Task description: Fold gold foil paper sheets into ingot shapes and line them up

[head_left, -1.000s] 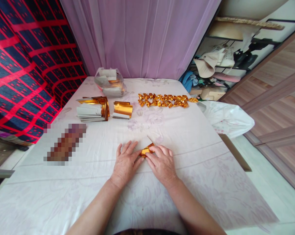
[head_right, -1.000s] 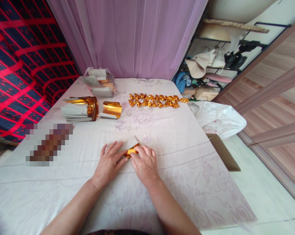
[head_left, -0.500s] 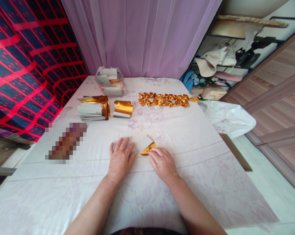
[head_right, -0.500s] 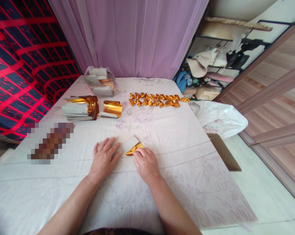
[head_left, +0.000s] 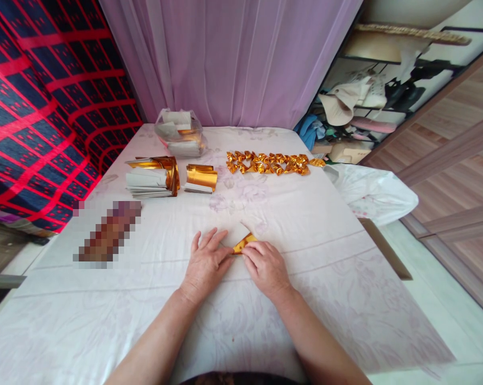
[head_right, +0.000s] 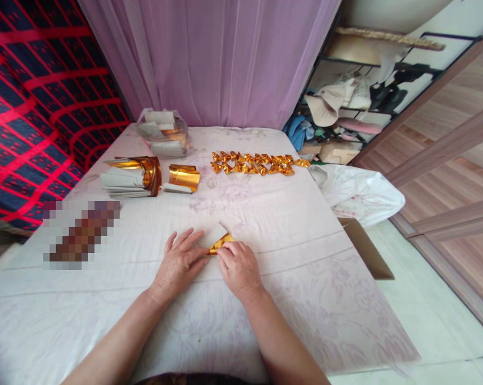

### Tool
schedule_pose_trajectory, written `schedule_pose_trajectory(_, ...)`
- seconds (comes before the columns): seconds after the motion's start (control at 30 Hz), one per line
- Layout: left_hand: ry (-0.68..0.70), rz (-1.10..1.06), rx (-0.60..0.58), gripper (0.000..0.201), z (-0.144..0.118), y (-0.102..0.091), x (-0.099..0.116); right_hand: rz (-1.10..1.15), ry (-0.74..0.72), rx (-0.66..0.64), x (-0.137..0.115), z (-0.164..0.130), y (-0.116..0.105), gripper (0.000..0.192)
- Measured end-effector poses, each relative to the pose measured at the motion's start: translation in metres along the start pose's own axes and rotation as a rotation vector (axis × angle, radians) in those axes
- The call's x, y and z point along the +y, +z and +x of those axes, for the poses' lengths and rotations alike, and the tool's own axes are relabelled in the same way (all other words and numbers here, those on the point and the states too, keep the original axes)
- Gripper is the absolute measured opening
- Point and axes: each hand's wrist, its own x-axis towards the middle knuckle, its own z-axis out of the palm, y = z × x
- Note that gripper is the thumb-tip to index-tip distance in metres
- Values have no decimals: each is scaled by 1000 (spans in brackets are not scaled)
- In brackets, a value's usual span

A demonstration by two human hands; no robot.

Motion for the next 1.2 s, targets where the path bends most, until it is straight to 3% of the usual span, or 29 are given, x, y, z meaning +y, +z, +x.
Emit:
schedule_pose_trajectory(0.37, -79, -30, 11, 12, 5, 4, 2, 53, 82, 47, -3, 1, 3, 17)
schedule_pose_trajectory(0.83, -132, -52, -7, 11, 8, 6, 6, -22, 216, 19, -5, 5, 10, 14)
schedule_pose_trajectory(1.03, -120, -56, -21, 8, 6, 5, 4, 65, 175, 10, -1, 3, 6, 16)
schedule_pose_trajectory(1.2, -84, -50, -38, 17, 5, 1, 3, 173, 201, 156, 10, 1, 2, 15)
